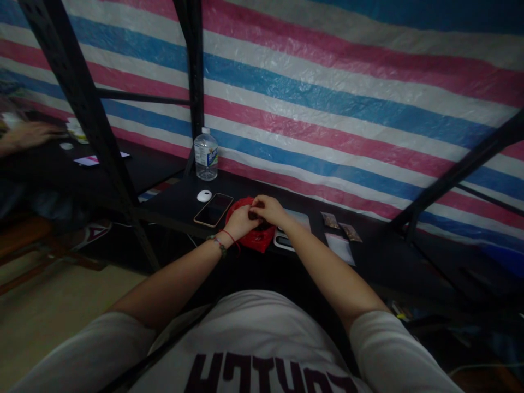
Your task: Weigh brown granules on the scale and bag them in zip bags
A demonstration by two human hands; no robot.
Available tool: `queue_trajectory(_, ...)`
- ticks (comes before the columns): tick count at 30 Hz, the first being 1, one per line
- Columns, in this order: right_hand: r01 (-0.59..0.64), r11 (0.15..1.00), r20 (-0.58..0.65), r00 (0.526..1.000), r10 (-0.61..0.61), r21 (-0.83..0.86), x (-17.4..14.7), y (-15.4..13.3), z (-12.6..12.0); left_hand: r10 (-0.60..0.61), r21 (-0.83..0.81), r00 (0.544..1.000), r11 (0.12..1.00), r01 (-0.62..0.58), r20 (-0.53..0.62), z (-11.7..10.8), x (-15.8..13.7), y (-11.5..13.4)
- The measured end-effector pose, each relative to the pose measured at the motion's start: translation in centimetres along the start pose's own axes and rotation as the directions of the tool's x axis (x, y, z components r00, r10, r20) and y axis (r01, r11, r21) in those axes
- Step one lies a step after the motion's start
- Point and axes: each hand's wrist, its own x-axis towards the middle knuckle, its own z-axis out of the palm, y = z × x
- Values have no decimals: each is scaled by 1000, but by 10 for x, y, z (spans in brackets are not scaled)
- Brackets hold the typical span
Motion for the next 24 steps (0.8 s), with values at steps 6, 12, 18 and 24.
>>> queue_trajectory(6, -47, 997, -86, 995, 52, 54, -1, 6, 4, 16, -74, 1000, 997, -16, 6, 0, 0, -1)
queue_trajectory(12, 7, 997, -92, 996, -14, -77, -1, 6, 0, 49, -12, 999, 999, -49, 0, 2, 0, -3)
queue_trajectory(18, -74, 975, -26, 997, 70, -212, -4, 23, -6, 105, 65, 992, 993, -101, -72, -8, 4, -8)
queue_trajectory(24, 112, 927, 374, 927, 33, -358, -10, 28, 10, 77, 147, 994, 987, -65, -79, -17, 8, -16)
